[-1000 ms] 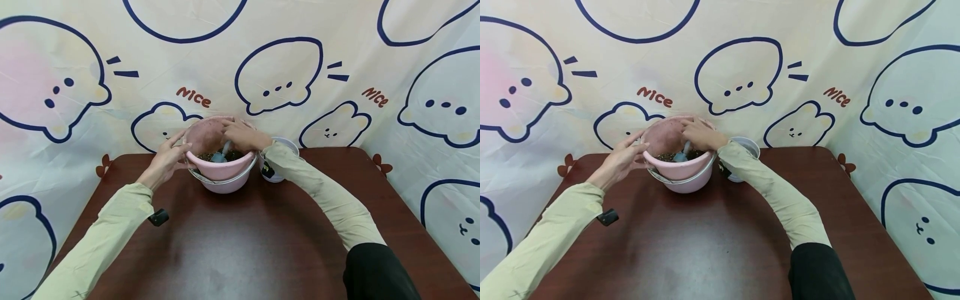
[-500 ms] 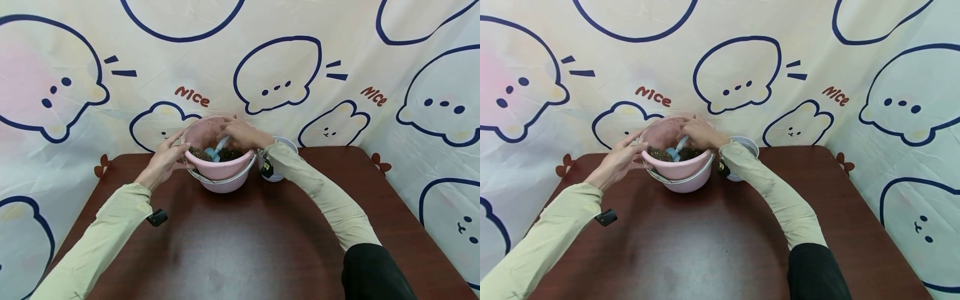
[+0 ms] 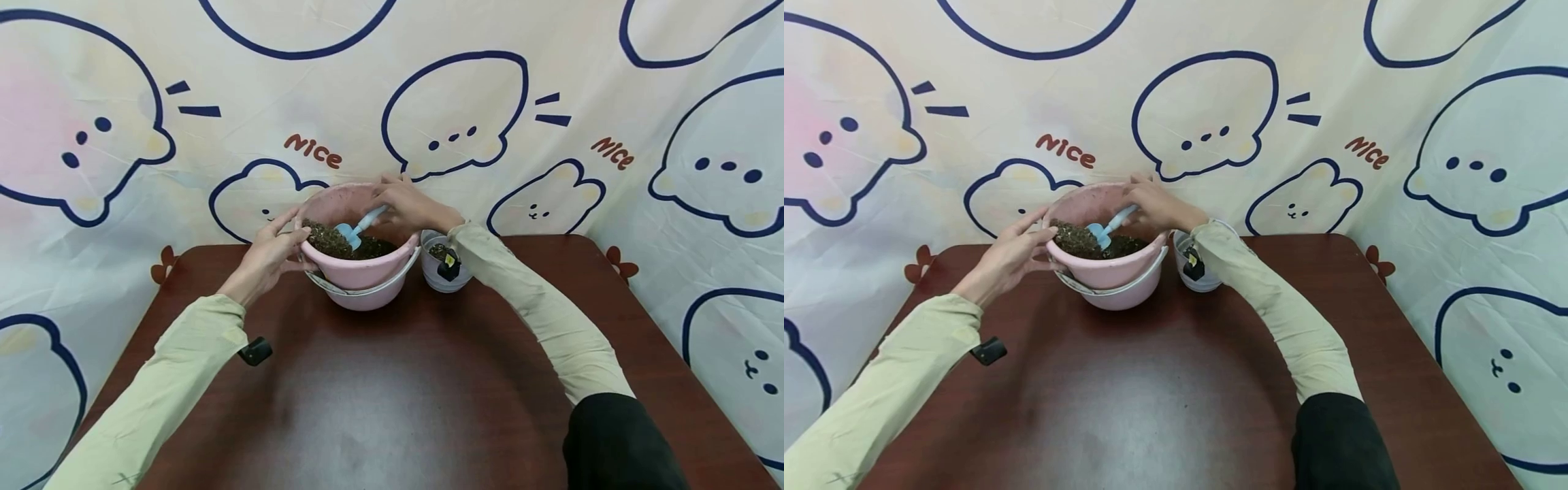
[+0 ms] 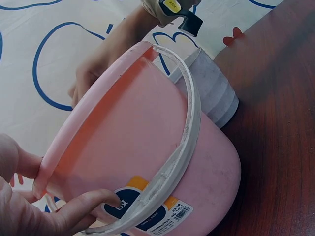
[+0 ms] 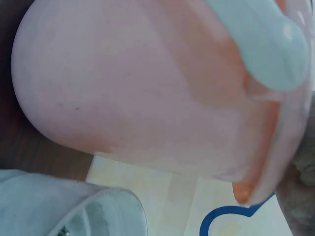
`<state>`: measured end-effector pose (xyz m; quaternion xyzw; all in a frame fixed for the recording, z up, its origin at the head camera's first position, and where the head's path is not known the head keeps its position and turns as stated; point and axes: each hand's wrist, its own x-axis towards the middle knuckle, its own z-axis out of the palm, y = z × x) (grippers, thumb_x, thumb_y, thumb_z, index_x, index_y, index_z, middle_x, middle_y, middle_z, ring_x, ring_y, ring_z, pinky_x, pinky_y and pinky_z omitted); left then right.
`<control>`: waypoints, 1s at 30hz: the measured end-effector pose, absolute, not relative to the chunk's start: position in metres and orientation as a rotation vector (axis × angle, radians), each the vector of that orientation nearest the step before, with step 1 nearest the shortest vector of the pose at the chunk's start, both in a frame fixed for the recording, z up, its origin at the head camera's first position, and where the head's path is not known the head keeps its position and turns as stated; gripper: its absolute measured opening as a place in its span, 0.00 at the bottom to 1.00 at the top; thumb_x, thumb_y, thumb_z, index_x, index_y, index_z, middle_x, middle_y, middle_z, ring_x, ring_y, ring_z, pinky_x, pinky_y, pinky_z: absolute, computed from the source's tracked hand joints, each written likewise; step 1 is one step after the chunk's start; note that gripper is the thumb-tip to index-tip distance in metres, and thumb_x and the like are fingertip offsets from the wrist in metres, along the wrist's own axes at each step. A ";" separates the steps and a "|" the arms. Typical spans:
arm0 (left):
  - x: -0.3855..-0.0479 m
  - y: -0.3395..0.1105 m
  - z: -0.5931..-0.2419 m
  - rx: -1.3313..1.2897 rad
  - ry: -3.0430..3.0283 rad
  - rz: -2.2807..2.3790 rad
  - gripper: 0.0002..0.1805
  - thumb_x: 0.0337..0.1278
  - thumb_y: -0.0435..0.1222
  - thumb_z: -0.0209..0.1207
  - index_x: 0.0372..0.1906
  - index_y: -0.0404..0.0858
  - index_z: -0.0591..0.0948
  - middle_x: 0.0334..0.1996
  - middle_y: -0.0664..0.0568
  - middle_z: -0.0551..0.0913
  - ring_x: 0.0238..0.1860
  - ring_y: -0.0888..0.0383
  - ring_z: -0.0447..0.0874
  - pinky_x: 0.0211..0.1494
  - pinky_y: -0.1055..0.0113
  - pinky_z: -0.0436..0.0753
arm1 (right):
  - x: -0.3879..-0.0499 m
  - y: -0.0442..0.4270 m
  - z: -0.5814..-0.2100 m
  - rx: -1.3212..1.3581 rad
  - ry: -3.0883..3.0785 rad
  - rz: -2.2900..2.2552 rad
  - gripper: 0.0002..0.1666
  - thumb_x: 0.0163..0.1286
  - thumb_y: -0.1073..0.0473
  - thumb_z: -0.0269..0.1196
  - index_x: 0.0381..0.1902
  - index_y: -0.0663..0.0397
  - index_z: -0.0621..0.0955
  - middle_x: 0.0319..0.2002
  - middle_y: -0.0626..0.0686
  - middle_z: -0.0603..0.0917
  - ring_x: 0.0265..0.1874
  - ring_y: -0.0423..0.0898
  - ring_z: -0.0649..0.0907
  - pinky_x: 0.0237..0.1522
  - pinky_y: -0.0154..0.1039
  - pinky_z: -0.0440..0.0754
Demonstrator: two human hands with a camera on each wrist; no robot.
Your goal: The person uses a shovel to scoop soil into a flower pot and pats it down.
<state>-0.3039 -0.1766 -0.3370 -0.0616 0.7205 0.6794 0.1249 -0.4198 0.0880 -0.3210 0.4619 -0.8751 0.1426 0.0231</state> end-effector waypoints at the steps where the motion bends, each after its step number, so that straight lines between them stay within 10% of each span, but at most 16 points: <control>1: -0.304 -0.176 -0.337 -0.175 2.100 1.983 0.39 0.82 0.39 0.49 0.86 0.57 0.46 0.81 0.38 0.53 0.45 0.59 0.80 0.64 0.47 0.85 | -0.420 0.090 -0.320 1.422 -2.706 0.440 0.18 0.67 0.56 0.74 0.54 0.51 0.91 0.49 0.52 0.87 0.47 0.50 0.69 0.58 0.56 0.60; 30: -0.303 -0.178 -0.336 -0.162 2.119 1.961 0.39 0.82 0.39 0.48 0.86 0.57 0.46 0.80 0.36 0.56 0.51 0.55 0.78 0.61 0.50 0.86 | -0.413 0.139 -0.318 1.229 -2.536 0.471 0.18 0.73 0.56 0.69 0.59 0.49 0.89 0.46 0.54 0.83 0.47 0.53 0.71 0.46 0.50 0.59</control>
